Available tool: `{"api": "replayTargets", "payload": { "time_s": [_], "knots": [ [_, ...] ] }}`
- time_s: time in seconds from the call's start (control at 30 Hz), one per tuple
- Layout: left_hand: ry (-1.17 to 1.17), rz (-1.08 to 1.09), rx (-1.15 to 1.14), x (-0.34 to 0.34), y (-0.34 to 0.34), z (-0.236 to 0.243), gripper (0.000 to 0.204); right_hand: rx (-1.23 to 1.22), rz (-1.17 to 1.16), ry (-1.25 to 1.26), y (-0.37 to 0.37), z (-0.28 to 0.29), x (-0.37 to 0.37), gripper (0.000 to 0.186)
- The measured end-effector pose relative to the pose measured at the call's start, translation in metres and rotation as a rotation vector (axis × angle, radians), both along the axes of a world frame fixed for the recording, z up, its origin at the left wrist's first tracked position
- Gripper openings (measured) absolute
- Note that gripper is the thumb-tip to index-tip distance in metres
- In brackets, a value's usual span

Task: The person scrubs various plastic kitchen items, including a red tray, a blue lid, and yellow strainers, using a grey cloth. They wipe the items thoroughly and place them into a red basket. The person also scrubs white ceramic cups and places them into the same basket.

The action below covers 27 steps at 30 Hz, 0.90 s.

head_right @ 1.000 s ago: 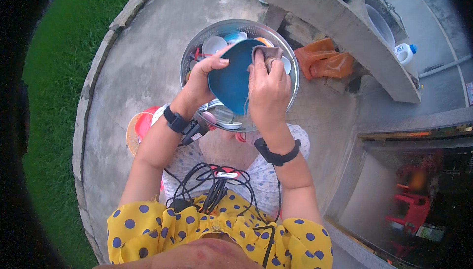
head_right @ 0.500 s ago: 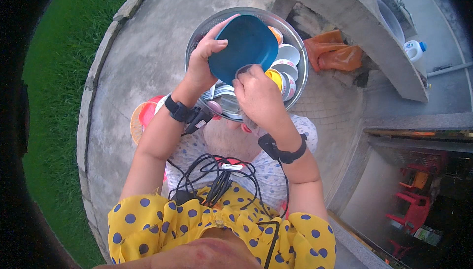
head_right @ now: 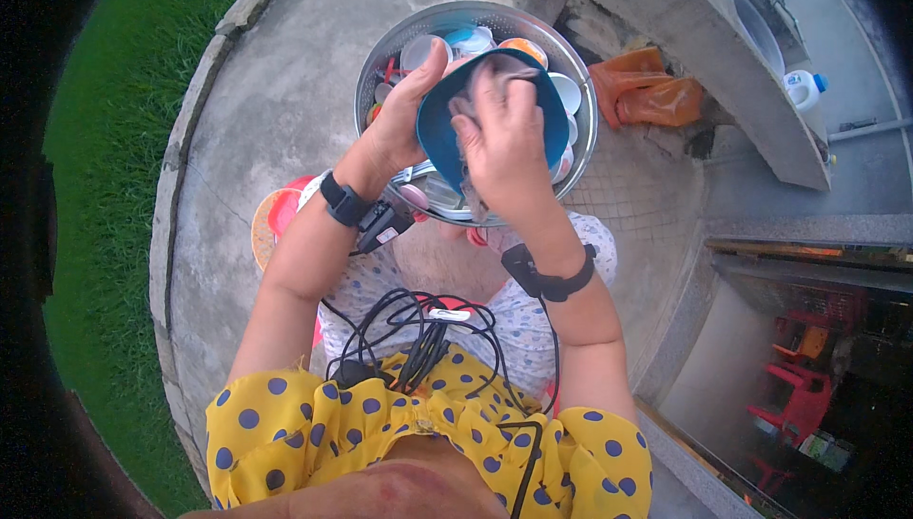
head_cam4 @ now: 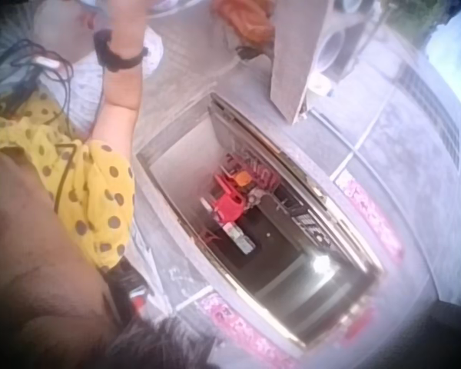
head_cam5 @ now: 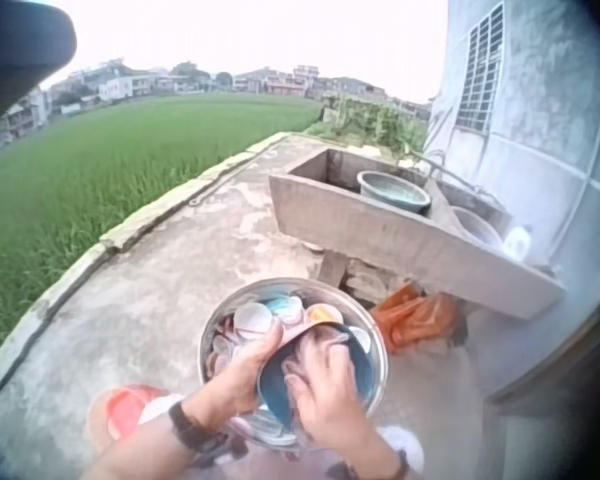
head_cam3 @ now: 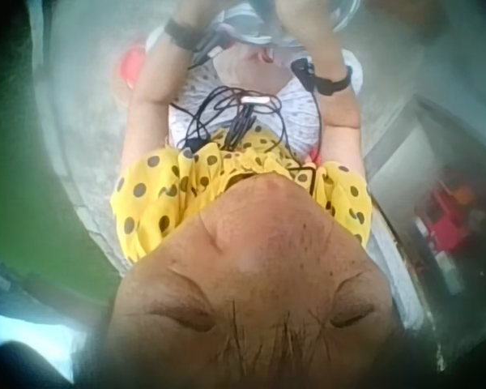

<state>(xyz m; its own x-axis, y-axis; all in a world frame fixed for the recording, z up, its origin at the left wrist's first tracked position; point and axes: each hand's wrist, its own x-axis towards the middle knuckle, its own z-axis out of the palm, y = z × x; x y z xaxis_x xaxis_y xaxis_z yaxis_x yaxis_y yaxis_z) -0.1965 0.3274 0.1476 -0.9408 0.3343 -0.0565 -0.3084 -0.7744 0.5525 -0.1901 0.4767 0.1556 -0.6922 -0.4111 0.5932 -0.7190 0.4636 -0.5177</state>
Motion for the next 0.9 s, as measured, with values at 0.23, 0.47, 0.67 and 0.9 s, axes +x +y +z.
{"api": "replayTargets", "payload": {
  "time_s": [0.23,0.47,0.67,0.9],
  "knots": [
    [-0.050,-0.030,0.028,0.001,-0.014,0.001,0.048,0.082,0.432,-0.215,0.008,0.009,0.007,0.031],
    [-0.058,-0.102,-0.040,-0.004,-0.011,-0.010,0.052,-0.033,0.019,0.184,0.005,0.010,0.002,0.041],
    [0.025,-0.183,-0.044,0.002,-0.002,-0.007,0.071,0.101,-0.254,0.367,0.007,0.005,-0.005,0.040],
    [0.164,-0.135,-0.279,0.012,-0.004,0.010,0.064,0.031,-0.446,0.276,0.018,0.017,-0.008,0.028]
  ]
}}
